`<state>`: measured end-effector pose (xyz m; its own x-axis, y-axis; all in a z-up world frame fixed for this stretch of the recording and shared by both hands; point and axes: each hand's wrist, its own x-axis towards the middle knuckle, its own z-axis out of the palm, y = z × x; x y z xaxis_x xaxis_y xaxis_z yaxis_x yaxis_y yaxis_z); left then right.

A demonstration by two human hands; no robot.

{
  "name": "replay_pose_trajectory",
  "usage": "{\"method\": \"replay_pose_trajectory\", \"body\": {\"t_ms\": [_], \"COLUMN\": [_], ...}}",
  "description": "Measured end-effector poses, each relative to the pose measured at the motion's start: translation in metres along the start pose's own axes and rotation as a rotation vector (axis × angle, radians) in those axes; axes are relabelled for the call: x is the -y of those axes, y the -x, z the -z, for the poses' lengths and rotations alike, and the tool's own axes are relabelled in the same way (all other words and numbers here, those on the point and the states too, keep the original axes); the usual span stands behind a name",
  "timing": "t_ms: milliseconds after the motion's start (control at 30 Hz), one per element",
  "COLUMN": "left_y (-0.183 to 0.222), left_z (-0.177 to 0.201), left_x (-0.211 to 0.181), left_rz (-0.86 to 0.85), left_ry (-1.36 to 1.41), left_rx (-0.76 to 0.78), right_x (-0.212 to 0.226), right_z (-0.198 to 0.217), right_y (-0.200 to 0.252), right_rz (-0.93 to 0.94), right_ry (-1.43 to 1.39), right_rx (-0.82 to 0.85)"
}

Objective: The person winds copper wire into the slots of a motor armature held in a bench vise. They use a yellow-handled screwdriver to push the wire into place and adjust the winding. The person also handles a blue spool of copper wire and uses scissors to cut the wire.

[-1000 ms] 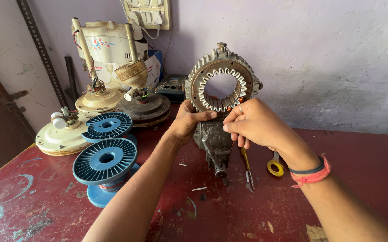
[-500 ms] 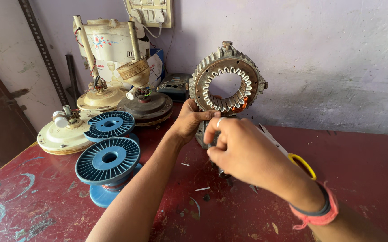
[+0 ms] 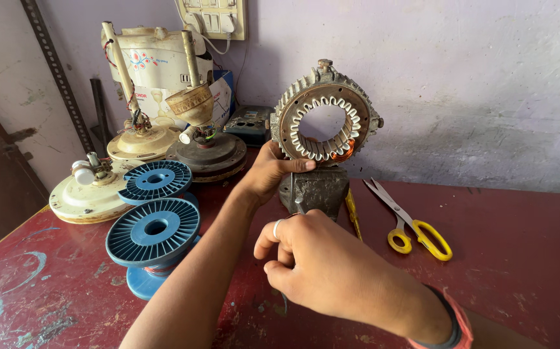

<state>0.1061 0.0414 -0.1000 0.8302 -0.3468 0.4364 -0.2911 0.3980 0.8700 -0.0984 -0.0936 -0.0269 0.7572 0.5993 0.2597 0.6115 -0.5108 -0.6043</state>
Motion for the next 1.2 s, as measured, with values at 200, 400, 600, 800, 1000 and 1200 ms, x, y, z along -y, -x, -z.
{"method": "replay_pose_trajectory", "body": {"t_ms": [200,400,600,800,1000,1200], "left_y": [0.007,0.029,0.044,0.025,0.024,0.025], "left_z": [0.014,-0.004,-0.049,-0.062,-0.062,-0.07], "left_x": [-0.057,-0.138,-0.148,-0.102,-0.097,-0.102], "left_rz": [0.148,0.019,-0.183,-0.159,-0.113,-0.108], "left_ry": [-0.495,-1.107,-1.263,-1.389,-1.481,-1.507], "left_rx": [0.02,-0.282,-0.017,0.236,0.236,0.258], "right_x": [-0.002,-0.043,-0.086,-0.093,-0.086,-0.076], "right_z": [0.03,0.086,0.088,0.073,0.08,0.08], "right_y": [0.003,-0.017,-0.032,-0.037,-0.033,-0.031], "right_rz": [-0.129,-0.199,-0.049,-0.005,0.036,-0.02], "right_ry": [0.189,0.344,0.504,0.545,0.324,0.299], "right_rx": [0.107,-0.159,-0.017,0.009,0.117,0.141]}}
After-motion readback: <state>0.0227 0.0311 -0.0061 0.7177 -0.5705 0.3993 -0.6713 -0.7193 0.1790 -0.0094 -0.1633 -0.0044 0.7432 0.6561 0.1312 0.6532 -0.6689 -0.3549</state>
